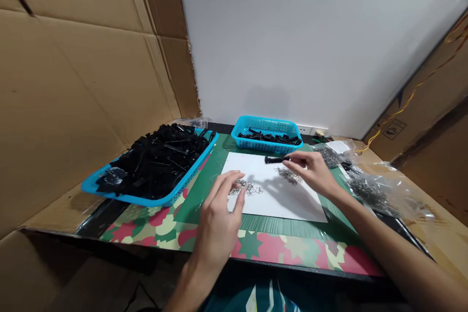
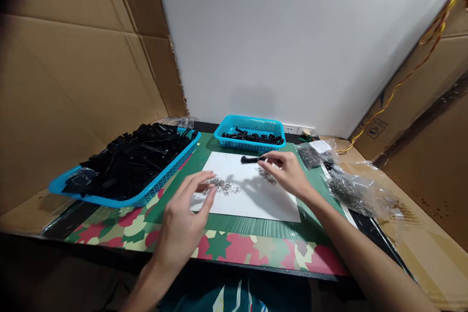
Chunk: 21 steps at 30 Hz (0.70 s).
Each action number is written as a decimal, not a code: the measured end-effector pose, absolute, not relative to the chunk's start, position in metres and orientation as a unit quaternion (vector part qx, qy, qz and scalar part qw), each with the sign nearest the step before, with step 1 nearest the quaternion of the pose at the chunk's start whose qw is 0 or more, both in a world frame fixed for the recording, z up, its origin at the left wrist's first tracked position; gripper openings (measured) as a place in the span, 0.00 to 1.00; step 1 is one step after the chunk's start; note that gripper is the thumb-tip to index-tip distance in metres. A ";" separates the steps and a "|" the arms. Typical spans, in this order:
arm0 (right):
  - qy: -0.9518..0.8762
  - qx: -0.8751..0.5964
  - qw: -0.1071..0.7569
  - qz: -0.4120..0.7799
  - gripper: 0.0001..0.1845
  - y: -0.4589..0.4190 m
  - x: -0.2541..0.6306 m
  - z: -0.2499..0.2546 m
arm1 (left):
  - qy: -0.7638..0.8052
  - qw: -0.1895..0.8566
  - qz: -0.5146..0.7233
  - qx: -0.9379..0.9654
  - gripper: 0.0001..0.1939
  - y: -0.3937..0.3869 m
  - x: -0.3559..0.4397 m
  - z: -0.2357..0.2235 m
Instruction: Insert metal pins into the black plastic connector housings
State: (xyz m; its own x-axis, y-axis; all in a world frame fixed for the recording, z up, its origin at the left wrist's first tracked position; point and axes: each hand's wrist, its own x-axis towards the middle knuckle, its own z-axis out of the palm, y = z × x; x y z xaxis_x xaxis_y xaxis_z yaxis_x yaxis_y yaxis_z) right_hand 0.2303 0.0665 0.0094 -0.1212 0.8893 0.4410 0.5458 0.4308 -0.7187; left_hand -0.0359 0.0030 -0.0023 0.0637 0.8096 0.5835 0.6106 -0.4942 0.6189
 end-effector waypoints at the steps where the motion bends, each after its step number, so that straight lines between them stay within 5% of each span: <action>1: -0.707 -0.520 0.454 0.156 0.20 0.076 0.237 0.011 | 0.500 0.080 0.468 0.725 0.09 0.006 -0.043 0.003; 5: -0.663 -0.608 0.436 0.018 0.25 0.122 0.256 0.020 | 0.588 -0.043 0.407 0.698 0.09 0.020 -0.074 0.027; 11: -0.692 -0.608 0.389 0.033 0.35 0.153 0.259 0.026 | 0.653 -0.209 0.277 0.673 0.11 0.038 -0.121 0.051; 21: -0.753 -0.544 0.369 -0.019 0.17 0.102 0.283 0.000 | 0.646 -0.165 0.119 0.735 0.15 0.075 -0.155 0.050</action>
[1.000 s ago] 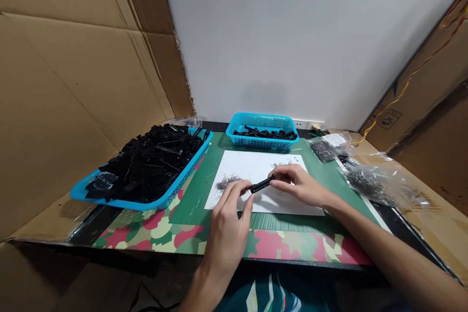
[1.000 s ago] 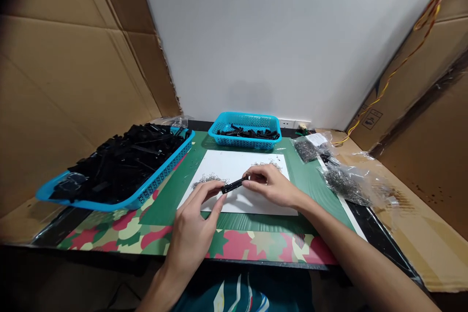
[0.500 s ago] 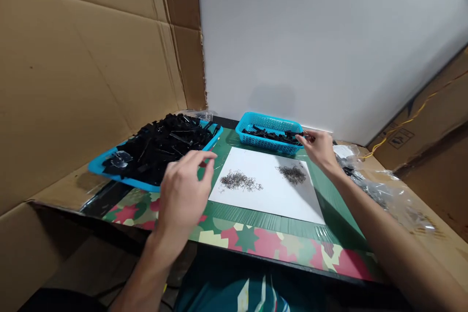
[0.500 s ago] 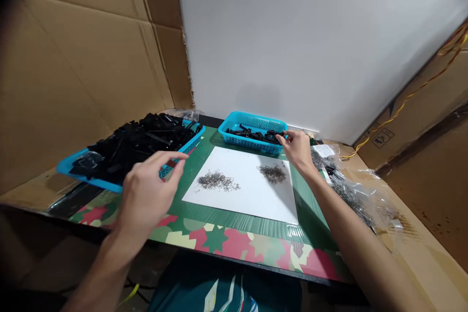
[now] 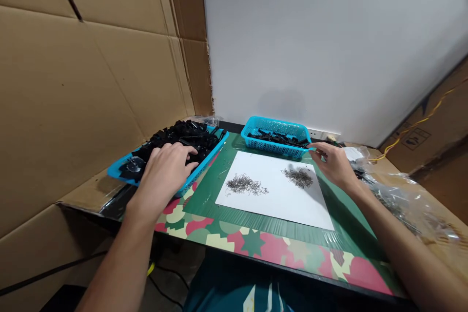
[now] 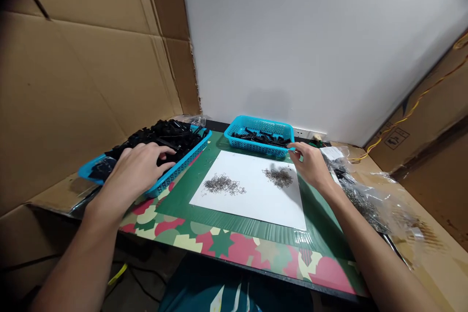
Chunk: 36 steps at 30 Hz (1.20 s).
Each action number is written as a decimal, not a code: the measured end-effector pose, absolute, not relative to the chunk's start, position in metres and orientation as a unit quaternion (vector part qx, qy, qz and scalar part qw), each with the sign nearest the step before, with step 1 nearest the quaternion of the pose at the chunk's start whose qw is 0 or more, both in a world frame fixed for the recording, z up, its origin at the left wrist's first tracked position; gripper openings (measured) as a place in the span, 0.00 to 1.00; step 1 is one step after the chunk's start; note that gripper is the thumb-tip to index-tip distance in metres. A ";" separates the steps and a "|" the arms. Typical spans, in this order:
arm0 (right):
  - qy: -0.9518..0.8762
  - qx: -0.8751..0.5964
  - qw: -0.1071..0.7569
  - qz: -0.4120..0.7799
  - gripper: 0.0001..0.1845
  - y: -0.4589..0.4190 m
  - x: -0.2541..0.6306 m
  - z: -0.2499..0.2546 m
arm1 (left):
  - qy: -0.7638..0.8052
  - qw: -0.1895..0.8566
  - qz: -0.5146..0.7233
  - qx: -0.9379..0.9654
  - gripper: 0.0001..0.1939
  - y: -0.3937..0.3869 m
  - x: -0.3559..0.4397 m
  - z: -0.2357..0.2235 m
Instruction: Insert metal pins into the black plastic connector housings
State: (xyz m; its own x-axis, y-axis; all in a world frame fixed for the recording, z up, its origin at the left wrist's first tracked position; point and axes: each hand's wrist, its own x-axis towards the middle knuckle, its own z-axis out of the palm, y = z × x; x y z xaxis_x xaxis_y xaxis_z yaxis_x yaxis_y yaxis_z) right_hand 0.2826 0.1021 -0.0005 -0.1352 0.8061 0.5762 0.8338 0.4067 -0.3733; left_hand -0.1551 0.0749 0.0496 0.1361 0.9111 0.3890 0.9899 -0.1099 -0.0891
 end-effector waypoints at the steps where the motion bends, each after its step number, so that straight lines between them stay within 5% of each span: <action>1: -0.756 -0.542 0.366 -0.011 0.17 0.100 0.287 -0.005 | -0.642 0.163 -0.109 -0.741 0.16 0.078 -0.153 0.051; 17: -0.803 -0.517 0.217 0.199 0.10 0.102 0.316 0.005 | -0.656 0.087 -0.038 -0.749 0.18 0.119 -0.145 0.073; 29: -0.798 -0.492 0.245 0.248 0.09 0.113 0.328 -0.009 | -0.621 -0.017 -0.064 -0.781 0.14 0.123 -0.163 0.072; 36: -0.800 -0.482 0.239 0.265 0.05 0.120 0.327 -0.013 | -0.638 0.076 -0.168 -0.748 0.21 0.100 -0.119 0.096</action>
